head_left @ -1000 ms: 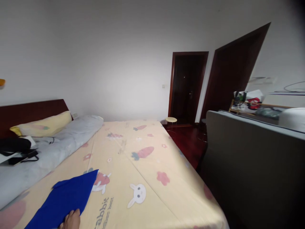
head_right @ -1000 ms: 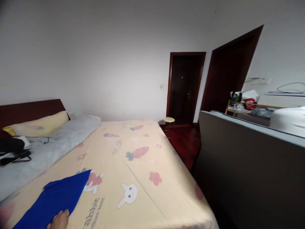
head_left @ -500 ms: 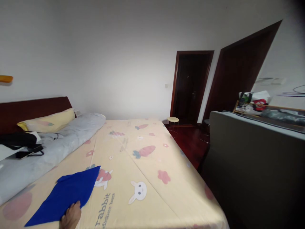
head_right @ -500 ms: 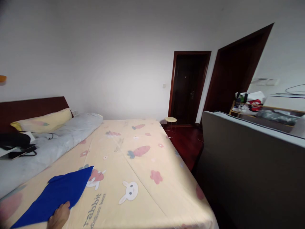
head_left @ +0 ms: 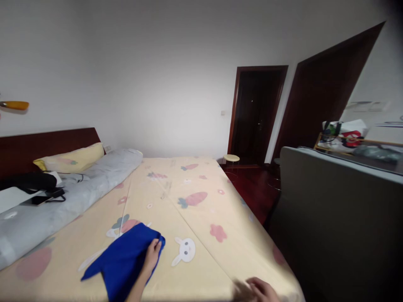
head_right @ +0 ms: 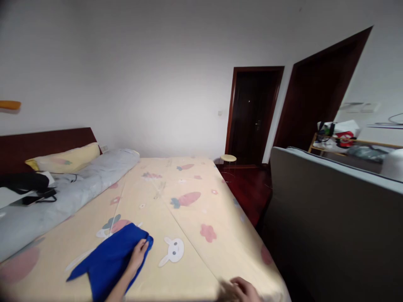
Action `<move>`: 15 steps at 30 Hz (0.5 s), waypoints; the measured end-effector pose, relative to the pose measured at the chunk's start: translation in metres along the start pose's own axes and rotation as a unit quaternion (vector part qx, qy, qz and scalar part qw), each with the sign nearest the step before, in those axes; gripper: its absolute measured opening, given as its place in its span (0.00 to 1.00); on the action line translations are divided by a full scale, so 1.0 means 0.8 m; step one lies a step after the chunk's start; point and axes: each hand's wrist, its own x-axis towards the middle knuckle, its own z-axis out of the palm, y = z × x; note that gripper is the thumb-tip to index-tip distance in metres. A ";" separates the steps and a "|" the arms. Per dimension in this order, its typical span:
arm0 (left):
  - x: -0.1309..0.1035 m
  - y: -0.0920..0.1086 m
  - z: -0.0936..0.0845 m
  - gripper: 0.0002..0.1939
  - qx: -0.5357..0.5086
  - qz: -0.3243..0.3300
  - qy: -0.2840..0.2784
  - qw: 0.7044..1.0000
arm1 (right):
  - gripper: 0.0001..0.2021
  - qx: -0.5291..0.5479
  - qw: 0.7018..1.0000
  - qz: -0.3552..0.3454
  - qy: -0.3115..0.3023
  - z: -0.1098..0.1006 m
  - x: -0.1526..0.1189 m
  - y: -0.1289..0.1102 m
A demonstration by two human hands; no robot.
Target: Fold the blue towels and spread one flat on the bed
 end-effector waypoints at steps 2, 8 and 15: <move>-0.022 0.024 0.044 0.29 -0.052 0.008 -0.031 0.998 | 0.14 0.069 0.996 -0.012 -0.052 0.065 0.014 -0.050; -0.089 0.078 0.135 0.26 -0.162 -0.002 -0.091 0.983 | 0.26 0.249 0.964 0.057 -0.080 0.203 0.033 -0.127; -0.112 0.082 0.142 0.21 -0.203 -0.012 -0.099 0.974 | 0.17 0.284 0.958 -0.011 -0.045 0.232 0.028 -0.118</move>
